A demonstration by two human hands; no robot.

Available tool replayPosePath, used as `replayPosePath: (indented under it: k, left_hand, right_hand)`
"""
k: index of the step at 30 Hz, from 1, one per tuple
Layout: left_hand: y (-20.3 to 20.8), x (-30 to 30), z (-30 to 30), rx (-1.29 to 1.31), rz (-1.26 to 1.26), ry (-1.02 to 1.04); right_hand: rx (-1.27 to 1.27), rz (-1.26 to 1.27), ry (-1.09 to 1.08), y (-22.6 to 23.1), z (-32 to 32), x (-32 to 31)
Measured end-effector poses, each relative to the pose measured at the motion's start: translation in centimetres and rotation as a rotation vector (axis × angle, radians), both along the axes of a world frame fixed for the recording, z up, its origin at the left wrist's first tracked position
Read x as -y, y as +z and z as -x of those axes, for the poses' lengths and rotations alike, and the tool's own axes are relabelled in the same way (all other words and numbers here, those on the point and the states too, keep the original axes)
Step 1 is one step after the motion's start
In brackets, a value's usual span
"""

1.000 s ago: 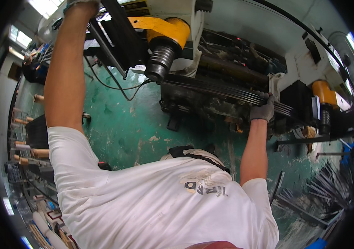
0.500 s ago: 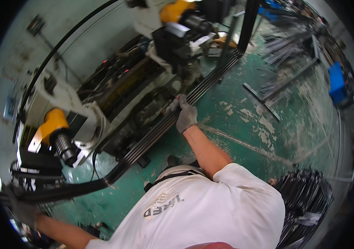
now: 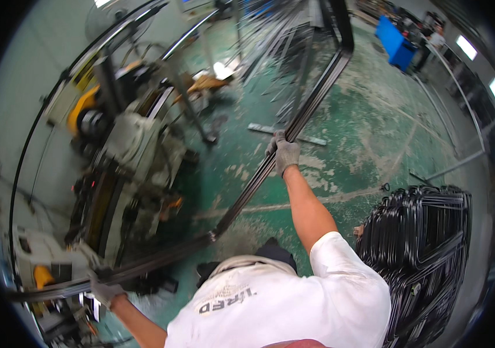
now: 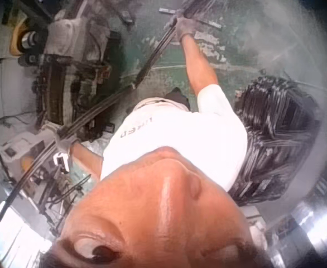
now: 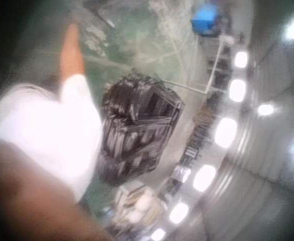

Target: The person picks up metal tubes from a floor stack, aligns them inside a large bending machine, triggers the bend, removes the shaped tubes, and places them onto a separate frame.

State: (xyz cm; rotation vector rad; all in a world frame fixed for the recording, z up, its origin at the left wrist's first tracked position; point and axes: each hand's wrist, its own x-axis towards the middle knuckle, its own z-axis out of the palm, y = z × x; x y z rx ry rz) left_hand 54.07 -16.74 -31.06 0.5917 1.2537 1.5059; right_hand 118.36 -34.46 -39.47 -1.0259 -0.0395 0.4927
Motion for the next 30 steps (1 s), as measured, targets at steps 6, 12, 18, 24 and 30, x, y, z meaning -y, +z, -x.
replayPosePath:
  k: [6, 12, 18, 24, 30]
  left_hand:
    - [-12.0, 6.5, -21.0, 0.332, 0.369, -0.111]
    - [-27.4, 10.4, -36.9, 0.433, 0.614, -0.202]
    - [-33.4, 14.9, -60.2, -0.461, 0.315, -0.913]
    - [-37.8, 15.7, -77.5, 0.117, 0.496, -0.674]
    - [-29.9, 15.3, -95.8, 0.366, 0.72, -0.556]
  right_hand:
    - [0.164, 0.194, -0.278, 1.2, -18.6, 9.4]
    - [0.418, 0.31, -0.299, 3.4, -36.3, 10.2]
    - [0.694, 0.641, -0.355, 6.1, -56.2, 8.0]
    - [0.885, 0.765, -0.284, 12.7, -70.9, 2.9]
    - [0.899, 0.719, -0.206, 10.8, -88.1, -1.7]
